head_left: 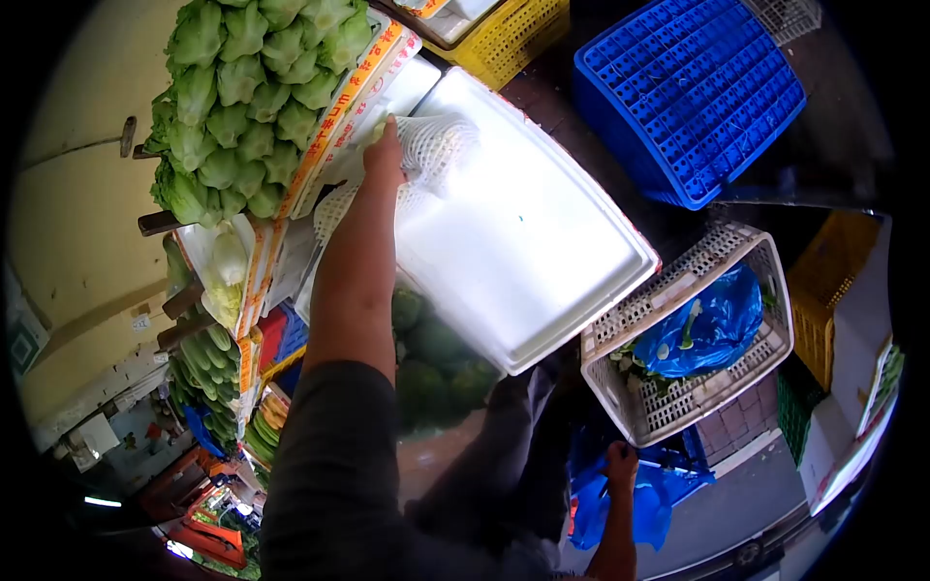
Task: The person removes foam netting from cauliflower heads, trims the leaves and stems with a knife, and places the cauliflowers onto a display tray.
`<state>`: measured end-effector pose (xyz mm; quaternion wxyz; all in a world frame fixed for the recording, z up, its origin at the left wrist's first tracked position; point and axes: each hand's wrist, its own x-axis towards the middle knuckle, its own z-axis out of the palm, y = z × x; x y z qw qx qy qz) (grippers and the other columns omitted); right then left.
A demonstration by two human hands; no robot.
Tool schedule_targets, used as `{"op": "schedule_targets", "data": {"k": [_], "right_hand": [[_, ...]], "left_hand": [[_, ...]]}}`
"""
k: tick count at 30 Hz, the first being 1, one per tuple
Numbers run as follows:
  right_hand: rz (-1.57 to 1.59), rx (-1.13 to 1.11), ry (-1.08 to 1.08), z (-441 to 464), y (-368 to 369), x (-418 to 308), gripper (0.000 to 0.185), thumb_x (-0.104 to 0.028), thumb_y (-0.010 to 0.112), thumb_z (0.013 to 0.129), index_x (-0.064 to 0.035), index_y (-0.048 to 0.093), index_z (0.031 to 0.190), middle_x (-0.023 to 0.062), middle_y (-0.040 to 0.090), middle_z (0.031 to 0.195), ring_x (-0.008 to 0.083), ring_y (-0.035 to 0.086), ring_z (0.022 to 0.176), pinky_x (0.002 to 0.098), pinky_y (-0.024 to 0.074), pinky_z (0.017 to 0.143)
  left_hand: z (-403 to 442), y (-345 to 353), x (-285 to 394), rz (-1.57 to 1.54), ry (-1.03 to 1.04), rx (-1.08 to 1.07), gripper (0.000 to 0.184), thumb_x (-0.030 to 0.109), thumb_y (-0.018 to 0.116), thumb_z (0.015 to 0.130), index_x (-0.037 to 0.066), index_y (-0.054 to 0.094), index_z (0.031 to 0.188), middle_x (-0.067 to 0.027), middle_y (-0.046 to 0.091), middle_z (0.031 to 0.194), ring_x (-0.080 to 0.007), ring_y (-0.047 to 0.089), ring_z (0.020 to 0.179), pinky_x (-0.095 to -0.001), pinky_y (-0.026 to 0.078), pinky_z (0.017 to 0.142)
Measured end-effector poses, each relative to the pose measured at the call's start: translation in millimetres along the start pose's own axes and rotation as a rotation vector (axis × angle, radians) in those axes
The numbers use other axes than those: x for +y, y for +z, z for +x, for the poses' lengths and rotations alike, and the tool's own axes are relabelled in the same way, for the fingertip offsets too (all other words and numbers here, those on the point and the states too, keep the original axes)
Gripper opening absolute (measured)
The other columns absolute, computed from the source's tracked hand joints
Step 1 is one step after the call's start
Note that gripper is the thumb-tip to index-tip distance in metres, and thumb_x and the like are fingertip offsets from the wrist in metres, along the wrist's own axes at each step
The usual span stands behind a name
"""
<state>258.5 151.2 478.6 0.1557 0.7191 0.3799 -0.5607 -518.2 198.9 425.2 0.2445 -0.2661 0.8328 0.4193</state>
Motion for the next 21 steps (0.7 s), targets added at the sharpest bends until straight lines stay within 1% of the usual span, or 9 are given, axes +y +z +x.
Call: {"op": "schedule_targets", "data": {"k": [3, 4, 7, 10, 12, 13, 15, 18, 21], "right_hand": [[0.056, 0.033, 0.06, -2, -2, -4, 0.032, -0.027, 0.069, 0.093, -0.0002, 0.065, 0.11, 0.0064, 0.063, 0.079, 0.0146, 0.058, 0.059, 0.03, 0.0492, 0.044], [0.072, 0.039, 0.066, -4, -3, -4, 0.032, -0.027, 0.069, 0.093, -0.0002, 0.065, 0.11, 0.0065, 0.062, 0.079, 0.0145, 0.058, 0.059, 0.0301, 0.0486, 0.044], [0.117, 0.049, 0.062, -4, 1, -7, 0.032, -0.027, 0.069, 0.093, -0.0004, 0.065, 0.109, 0.0063, 0.062, 0.078, 0.0142, 0.057, 0.059, 0.0301, 0.0471, 0.044], [0.109, 0.051, 0.025, -8, 6, -15, 0.031, -0.029, 0.066, 0.093, -0.0016, 0.066, 0.107, 0.0053, 0.062, 0.078, 0.0136, 0.057, 0.06, 0.0291, 0.0462, 0.045], [0.055, 0.047, -0.004, -17, 5, -28, 0.031, -0.031, 0.065, 0.094, -0.0025, 0.067, 0.106, 0.0042, 0.062, 0.077, 0.0131, 0.058, 0.062, 0.0283, 0.0461, 0.046], [0.007, 0.075, -0.059, -8, 5, -6, 0.032, -0.033, 0.065, 0.093, -0.0038, 0.068, 0.105, 0.003, 0.062, 0.076, 0.012, 0.058, 0.064, 0.0275, 0.0461, 0.047], [0.075, 0.074, -0.01, -20, 7, -20, 0.03, -0.032, 0.066, 0.092, -0.0044, 0.068, 0.105, 0.0031, 0.062, 0.076, 0.0117, 0.058, 0.064, 0.0278, 0.0468, 0.047], [0.194, 0.098, 0.055, -22, 14, -8, 0.03, -0.03, 0.069, 0.091, -0.0046, 0.068, 0.108, 0.0034, 0.062, 0.076, 0.0113, 0.058, 0.063, 0.0288, 0.0477, 0.049], [0.194, 0.133, -0.178, -3, 27, 13, 0.038, -0.03, 0.075, 0.087, -0.0024, 0.068, 0.113, 0.0047, 0.062, 0.075, 0.01, 0.057, 0.067, 0.0303, 0.0478, 0.054]], "left_hand": [[2, -2, -16, 0.527, 0.523, 0.259, 0.089, 0.068, 0.063, 0.086, -0.006, 0.051, 0.133, -0.0266, 0.052, 0.138, -0.0427, 0.06, 0.114, -0.0543, 0.053, 0.09], [-39, 2, -15, 0.532, 0.727, 0.289, 0.081, 0.064, 0.064, 0.087, -0.002, 0.051, 0.133, -0.0265, 0.051, 0.139, -0.0411, 0.059, 0.118, -0.0531, 0.051, 0.093], [-76, 23, -27, 0.792, 1.353, 0.425, 0.072, 0.057, 0.069, 0.086, -0.001, 0.057, 0.126, -0.0232, 0.061, 0.128, -0.0376, 0.055, 0.122, -0.0453, 0.047, 0.1], [-79, 33, -26, 1.001, 1.184, 0.147, 0.067, 0.056, 0.068, 0.085, 0.01, 0.054, 0.132, -0.0151, 0.058, 0.131, -0.0338, 0.056, 0.121, -0.044, 0.052, 0.092], [-68, 19, -37, 0.95, 1.219, 0.091, 0.062, 0.051, 0.071, 0.083, 0.011, 0.056, 0.128, -0.0128, 0.061, 0.126, -0.033, 0.057, 0.12, -0.0452, 0.052, 0.092], [-64, 11, -43, 0.929, 1.24, 0.05, 0.06, 0.049, 0.073, 0.082, 0.012, 0.057, 0.126, -0.0116, 0.062, 0.124, -0.0325, 0.057, 0.119, -0.0458, 0.052, 0.092], [-74, -9, -58, 0.894, 1.276, 0.031, 0.052, 0.041, 0.076, 0.081, 0.011, 0.057, 0.12, -0.0108, 0.063, 0.121, -0.0316, 0.057, 0.118, -0.0452, 0.052, 0.092], [-49, -12, -80, 0.941, 1.291, 0.091, 0.061, 0.042, 0.077, 0.083, 0.009, 0.054, 0.128, -0.0154, 0.058, 0.132, -0.0351, 0.053, 0.126, -0.0477, 0.046, 0.1], [-34, -28, -7, 1.207, 1.089, 0.1, 0.074, 0.055, 0.068, 0.088, 0.002, 0.053, 0.137, -0.0197, 0.055, 0.138, -0.038, 0.052, 0.129, -0.0503, 0.045, 0.102]]}}
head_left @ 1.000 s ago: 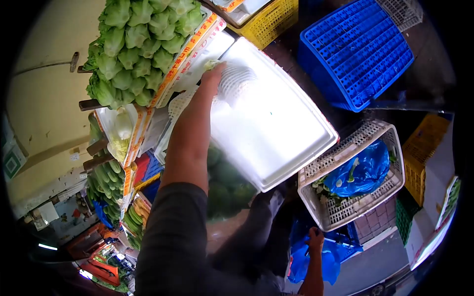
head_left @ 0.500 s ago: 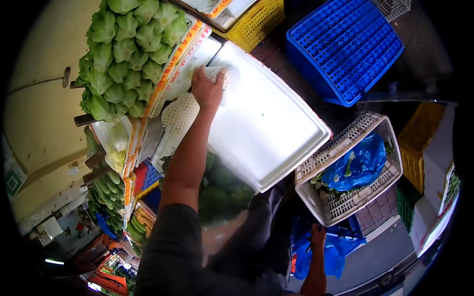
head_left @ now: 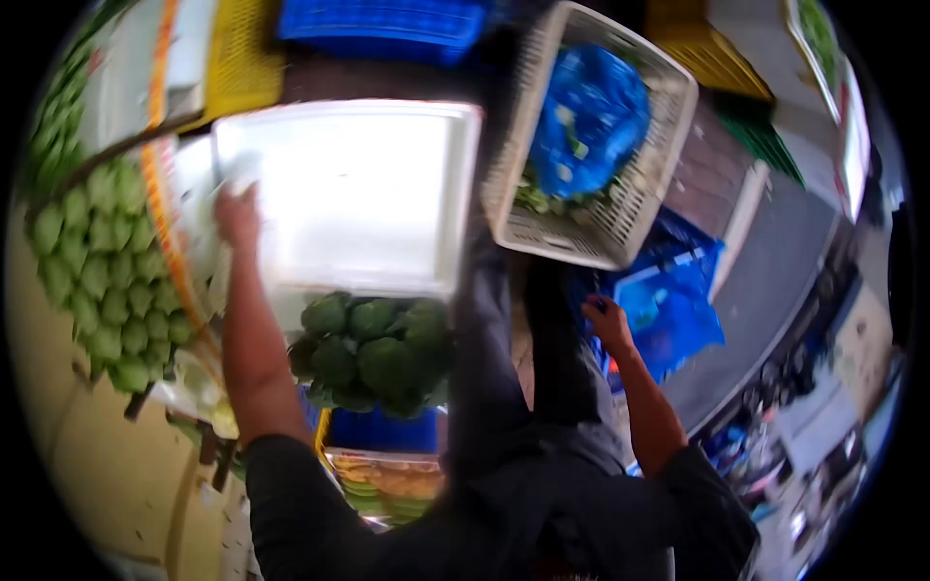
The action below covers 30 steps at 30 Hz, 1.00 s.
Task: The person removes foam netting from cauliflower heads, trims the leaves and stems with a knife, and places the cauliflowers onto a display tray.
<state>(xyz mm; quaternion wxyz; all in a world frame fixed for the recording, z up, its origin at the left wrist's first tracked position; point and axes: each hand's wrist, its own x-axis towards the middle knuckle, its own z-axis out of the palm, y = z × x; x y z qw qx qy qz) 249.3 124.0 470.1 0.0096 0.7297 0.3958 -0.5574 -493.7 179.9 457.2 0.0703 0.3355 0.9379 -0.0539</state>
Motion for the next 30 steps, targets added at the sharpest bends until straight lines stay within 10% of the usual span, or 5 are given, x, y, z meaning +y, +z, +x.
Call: {"op": "schedule_targets", "data": {"k": [8, 14, 21, 25, 30], "right_hand": [[0.283, 0.429, 0.301, -107, -75, 106, 0.023, -0.024, 0.07, 0.09, -0.0033, 0.069, 0.1, 0.0074, 0.064, 0.08, 0.0145, 0.06, 0.061, 0.0299, 0.0563, 0.058], [0.427, 0.582, 0.407, -109, -143, 217, 0.022, -0.017, 0.067, 0.088, -0.0013, 0.066, 0.104, 0.0058, 0.066, 0.088, 0.0169, 0.063, 0.076, 0.0337, 0.056, 0.062], [-0.106, 0.638, 0.144, 10, -177, 289, 0.049, -0.032, 0.065, 0.087, -0.0007, 0.061, 0.125, 0.0288, 0.07, 0.096, 0.0452, 0.068, 0.091, 0.049, 0.0534, 0.08], [-0.068, 0.586, 0.325, 66, -168, 297, 0.082, -0.047, 0.061, 0.087, 0.0094, 0.037, 0.142, 0.0329, 0.068, 0.097, 0.0486, 0.066, 0.096, 0.0532, 0.052, 0.083], [0.024, 0.675, 0.478, 77, -159, 282, 0.075, -0.048, 0.058, 0.088, 0.0049, 0.041, 0.139, 0.0303, 0.069, 0.095, 0.0488, 0.066, 0.092, 0.0562, 0.0514, 0.082]], "left_hand": [[-88, -7, 129, 0.013, 0.257, -0.085, 0.074, 0.053, 0.061, 0.093, 0.004, 0.045, 0.146, -0.0206, 0.054, 0.142, -0.0377, 0.053, 0.129, -0.046, 0.043, 0.106], [-275, 22, 219, -0.42, 0.369, -0.573, 0.047, 0.031, 0.063, 0.098, 0.0, 0.057, 0.133, -0.0159, 0.067, 0.122, -0.0247, 0.062, 0.108, -0.0349, 0.047, 0.097], [-481, 38, 295, -0.543, 0.331, -1.049, 0.039, 0.022, 0.068, 0.096, -0.002, 0.061, 0.126, -0.0095, 0.067, 0.109, -0.0158, 0.062, 0.097, -0.0292, 0.049, 0.089], [-531, 42, 293, -0.495, 0.338, -1.132, 0.042, 0.024, 0.069, 0.095, -0.003, 0.062, 0.125, -0.0095, 0.067, 0.108, -0.016, 0.061, 0.097, -0.0288, 0.049, 0.089], [-542, 33, 289, -0.358, 0.273, -1.092, 0.044, 0.023, 0.069, 0.095, -0.005, 0.059, 0.128, -0.0174, 0.067, 0.117, -0.0217, 0.064, 0.107, -0.0319, 0.049, 0.096]]}}
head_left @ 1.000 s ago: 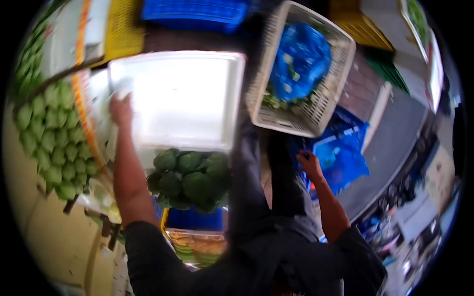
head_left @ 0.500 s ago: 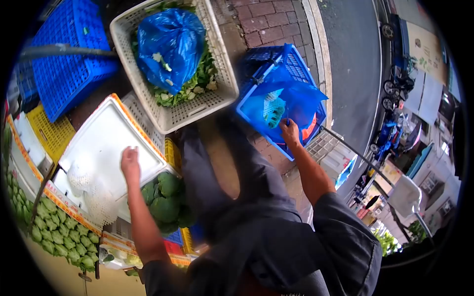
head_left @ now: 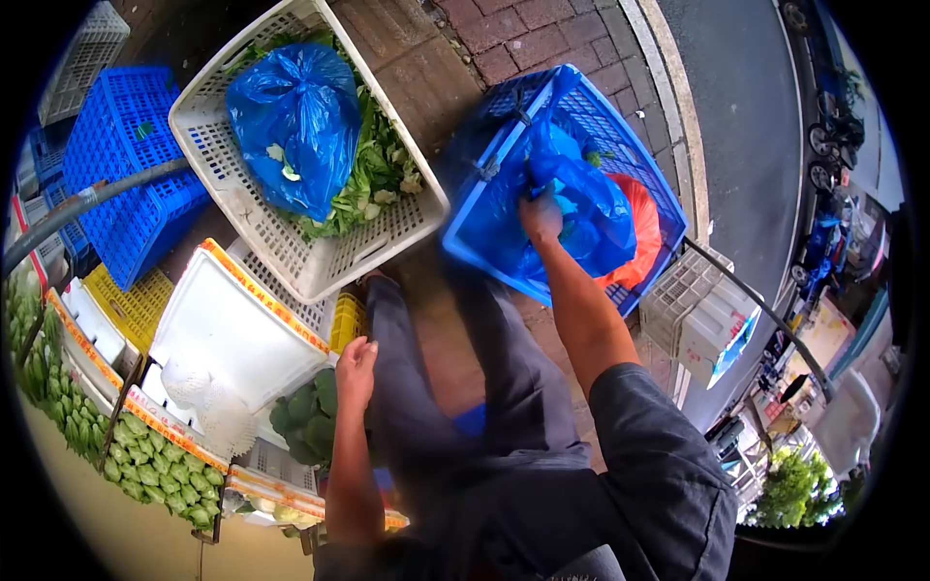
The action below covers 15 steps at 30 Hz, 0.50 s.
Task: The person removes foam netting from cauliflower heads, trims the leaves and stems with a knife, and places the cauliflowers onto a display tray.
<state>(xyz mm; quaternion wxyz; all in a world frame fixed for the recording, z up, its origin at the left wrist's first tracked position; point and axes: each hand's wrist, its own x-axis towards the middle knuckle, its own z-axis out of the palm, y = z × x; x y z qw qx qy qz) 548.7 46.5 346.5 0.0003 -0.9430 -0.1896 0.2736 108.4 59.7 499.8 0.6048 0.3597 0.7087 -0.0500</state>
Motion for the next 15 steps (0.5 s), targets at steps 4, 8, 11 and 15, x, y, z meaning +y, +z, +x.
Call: {"op": "schedule_targets", "data": {"k": [4, 8, 11, 15], "right_hand": [[0.007, 0.019, -0.06, 6, -21, 7, 0.062, -0.045, 0.064, 0.085, 0.0025, 0.052, 0.124, 0.0295, 0.069, 0.094, 0.0482, 0.066, 0.092, 0.0555, 0.0517, 0.082], [0.014, 0.055, -0.16, 15, -42, 18, 0.053, -0.042, 0.071, 0.08, 0.0026, 0.06, 0.107, 0.0293, 0.069, 0.093, 0.0477, 0.067, 0.091, 0.0541, 0.0523, 0.081], [-0.015, 0.076, -0.149, 13, -58, 8, 0.049, -0.04, 0.072, 0.079, 0.0023, 0.063, 0.102, 0.0291, 0.069, 0.092, 0.0474, 0.067, 0.09, 0.054, 0.0522, 0.08], [-0.038, 0.173, -0.142, 3, -60, 16, 0.047, -0.039, 0.073, 0.079, 0.0009, 0.064, 0.101, 0.0279, 0.069, 0.094, 0.0472, 0.066, 0.088, 0.0542, 0.0521, 0.079]], "left_hand": [[-2, -1, -1, -0.032, 0.009, 0.046, 0.043, 0.022, 0.069, 0.095, -0.005, 0.059, 0.128, -0.0167, 0.067, 0.117, -0.0211, 0.064, 0.107, -0.0312, 0.049, 0.096], [-8, 1, 9, -0.072, 0.02, 0.058, 0.043, 0.02, 0.069, 0.095, -0.005, 0.058, 0.129, -0.0153, 0.067, 0.116, -0.0196, 0.064, 0.106, -0.0302, 0.049, 0.095], [-16, 15, 14, -0.099, 0.024, 0.012, 0.043, 0.019, 0.069, 0.096, -0.004, 0.057, 0.13, -0.0147, 0.067, 0.116, -0.018, 0.063, 0.105, -0.0293, 0.049, 0.094], [-24, 39, -4, -0.151, 0.025, -0.054, 0.039, 0.016, 0.07, 0.095, -0.002, 0.058, 0.127, -0.014, 0.067, 0.114, -0.0166, 0.063, 0.103, -0.0275, 0.05, 0.093]]}}
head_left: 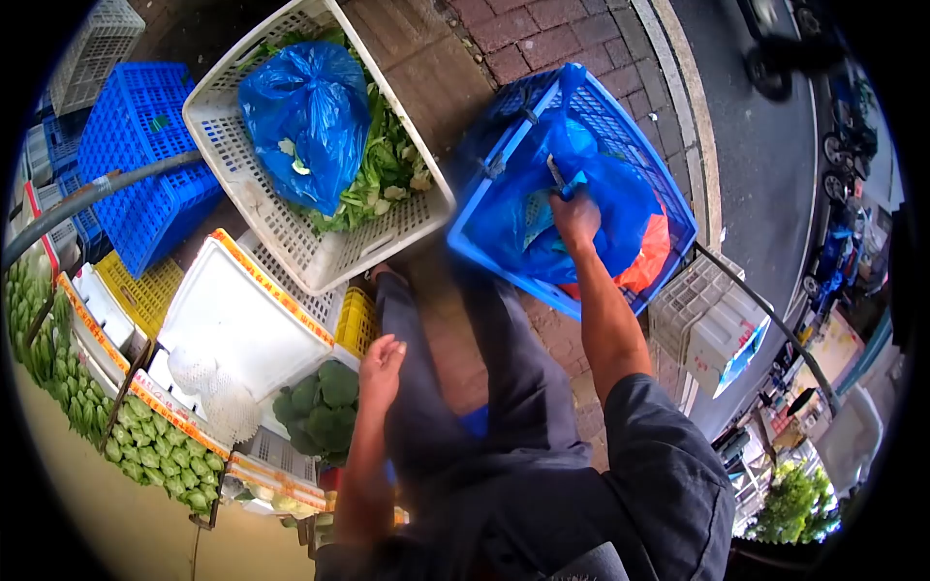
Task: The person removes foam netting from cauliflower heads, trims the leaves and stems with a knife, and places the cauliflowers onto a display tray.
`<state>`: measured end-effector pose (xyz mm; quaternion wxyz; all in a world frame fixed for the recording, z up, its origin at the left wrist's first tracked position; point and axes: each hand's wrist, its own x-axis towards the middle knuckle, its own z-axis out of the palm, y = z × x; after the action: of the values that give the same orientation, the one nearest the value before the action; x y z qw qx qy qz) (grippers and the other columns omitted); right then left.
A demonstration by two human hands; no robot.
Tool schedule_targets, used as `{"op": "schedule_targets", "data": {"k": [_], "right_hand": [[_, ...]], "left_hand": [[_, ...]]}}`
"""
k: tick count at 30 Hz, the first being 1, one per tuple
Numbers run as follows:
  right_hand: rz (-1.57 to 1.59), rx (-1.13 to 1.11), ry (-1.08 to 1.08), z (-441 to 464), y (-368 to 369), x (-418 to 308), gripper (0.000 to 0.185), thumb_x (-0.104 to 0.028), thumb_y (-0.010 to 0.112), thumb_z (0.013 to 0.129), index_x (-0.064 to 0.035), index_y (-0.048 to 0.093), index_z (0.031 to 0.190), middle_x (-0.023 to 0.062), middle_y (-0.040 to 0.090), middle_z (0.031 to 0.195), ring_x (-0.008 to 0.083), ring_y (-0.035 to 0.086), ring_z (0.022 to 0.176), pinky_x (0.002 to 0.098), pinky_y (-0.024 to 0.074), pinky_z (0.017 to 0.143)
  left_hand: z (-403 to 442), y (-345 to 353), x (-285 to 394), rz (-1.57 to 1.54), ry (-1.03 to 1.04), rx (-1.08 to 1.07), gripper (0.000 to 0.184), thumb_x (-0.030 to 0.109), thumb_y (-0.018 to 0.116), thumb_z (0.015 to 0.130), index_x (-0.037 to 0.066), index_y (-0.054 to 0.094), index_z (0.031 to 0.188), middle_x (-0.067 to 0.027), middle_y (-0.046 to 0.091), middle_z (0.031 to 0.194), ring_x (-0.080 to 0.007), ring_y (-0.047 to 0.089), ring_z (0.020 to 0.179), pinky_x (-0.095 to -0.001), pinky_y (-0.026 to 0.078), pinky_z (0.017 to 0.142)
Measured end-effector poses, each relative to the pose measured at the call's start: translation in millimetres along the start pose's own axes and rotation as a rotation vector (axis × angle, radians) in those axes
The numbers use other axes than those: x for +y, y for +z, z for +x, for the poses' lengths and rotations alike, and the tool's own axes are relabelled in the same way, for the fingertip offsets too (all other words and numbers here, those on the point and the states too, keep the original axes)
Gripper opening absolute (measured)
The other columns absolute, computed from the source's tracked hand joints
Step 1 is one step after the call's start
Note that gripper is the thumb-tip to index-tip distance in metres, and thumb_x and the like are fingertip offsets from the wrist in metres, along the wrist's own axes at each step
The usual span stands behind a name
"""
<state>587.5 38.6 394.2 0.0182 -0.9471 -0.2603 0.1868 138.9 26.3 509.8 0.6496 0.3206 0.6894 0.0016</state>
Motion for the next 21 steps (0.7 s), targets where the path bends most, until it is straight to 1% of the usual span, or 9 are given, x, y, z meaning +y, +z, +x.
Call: {"op": "schedule_targets", "data": {"k": [1, 3, 4, 6, 10, 13, 17, 18, 21], "right_hand": [[0.029, 0.043, -0.018, -8, -3, 7, 0.046, -0.04, 0.074, 0.079, 0.0002, 0.065, 0.101, 0.0274, 0.069, 0.095, 0.0472, 0.066, 0.088, 0.054, 0.0522, 0.079], [0.09, 0.132, -0.061, -18, -10, 18, 0.045, -0.04, 0.074, 0.079, -0.0011, 0.065, 0.101, 0.0263, 0.069, 0.096, 0.0472, 0.066, 0.088, 0.0535, 0.0522, 0.08], [0.128, 0.175, -0.039, -18, -15, 22, 0.057, -0.052, 0.074, 0.077, 0.0003, 0.067, 0.099, 0.0269, 0.07, 0.091, 0.0478, 0.067, 0.088, 0.0526, 0.0513, 0.077], [0.152, 0.129, 0.072, -10, -29, 27, 0.056, -0.05, 0.073, 0.078, 0.001, 0.067, 0.1, 0.0276, 0.069, 0.09, 0.0479, 0.067, 0.088, 0.0524, 0.0513, 0.077], [0.006, 0.109, 0.177, 30, -48, 43, 0.055, -0.046, 0.071, 0.078, 0.0032, 0.067, 0.101, 0.0299, 0.069, 0.089, 0.0489, 0.067, 0.088, 0.0518, 0.0513, 0.077], [0.085, 0.136, 0.231, 28, -50, 63, 0.052, -0.042, 0.069, 0.078, 0.0045, 0.068, 0.099, 0.0315, 0.069, 0.089, 0.0499, 0.066, 0.088, 0.0511, 0.0517, 0.078], [0.142, 0.153, 0.246, 12, -39, 95, 0.051, -0.04, 0.072, 0.075, 0.0071, 0.07, 0.094, 0.0282, 0.071, 0.086, 0.0404, 0.071, 0.081, 0.0466, 0.0529, 0.073], [0.238, 0.178, 0.206, 15, -41, 96, 0.048, -0.039, 0.073, 0.075, 0.0071, 0.071, 0.087, 0.0227, 0.071, 0.076, 0.0334, 0.07, 0.07, 0.0448, 0.0514, 0.067], [0.156, 0.109, 0.301, 26, -50, 93, 0.045, -0.039, 0.073, 0.075, 0.0061, 0.071, 0.079, 0.0177, 0.067, 0.067, 0.0287, 0.065, 0.06, 0.0448, 0.0487, 0.062]], "left_hand": [[-4, 4, 0, -0.009, -0.01, -0.019, 0.039, 0.016, 0.07, 0.095, -0.002, 0.058, 0.128, -0.0149, 0.066, 0.116, -0.0169, 0.064, 0.103, -0.0277, 0.051, 0.092], [-13, 10, 2, -0.015, -0.019, -0.007, 0.038, 0.017, 0.07, 0.095, -0.002, 0.061, 0.126, -0.0081, 0.067, 0.109, -0.0122, 0.061, 0.098, -0.0262, 0.049, 0.09], [-15, 9, -3, -0.012, -0.021, -0.014, 0.04, 0.018, 0.071, 0.095, -0.003, 0.06, 0.127, -0.0113, 0.066, 0.112, -0.0146, 0.062, 0.101, -0.0273, 0.05, 0.091], [-16, 8, -9, -0.008, -0.02, -0.032, 0.044, 0.018, 0.072, 0.094, -0.003, 0.057, 0.129, -0.0177, 0.066, 0.119, -0.0196, 0.064, 0.108, -0.0294, 0.051, 0.094], [-17, 6, -9, 0.056, -0.051, -0.047, 0.046, 0.019, 0.073, 0.093, -0.004, 0.057, 0.129, -0.0193, 0.067, 0.118, -0.0206, 0.064, 0.111, -0.03, 0.051, 0.095], [-12, 9, -17, 0.009, -0.026, -0.047, 0.046, 0.019, 0.073, 0.093, -0.005, 0.057, 0.129, -0.0198, 0.067, 0.118, -0.021, 0.065, 0.109, -0.03, 0.051, 0.094], [-10, 13, -20, 0.003, -0.02, -0.05, 0.046, 0.019, 0.073, 0.093, -0.004, 0.058, 0.129, -0.0198, 0.067, 0.118, -0.0212, 0.066, 0.107, -0.0299, 0.052, 0.092], [-11, 14, -23, 0.006, -0.021, -0.049, 0.046, 0.019, 0.073, 0.093, -0.004, 0.058, 0.129, -0.0197, 0.067, 0.118, -0.0212, 0.066, 0.107, -0.0299, 0.053, 0.092], [-10, 16, -27, 0.024, -0.032, -0.044, 0.045, 0.019, 0.073, 0.093, -0.004, 0.058, 0.129, -0.0195, 0.067, 0.118, -0.0209, 0.066, 0.107, -0.0299, 0.053, 0.092]]}}
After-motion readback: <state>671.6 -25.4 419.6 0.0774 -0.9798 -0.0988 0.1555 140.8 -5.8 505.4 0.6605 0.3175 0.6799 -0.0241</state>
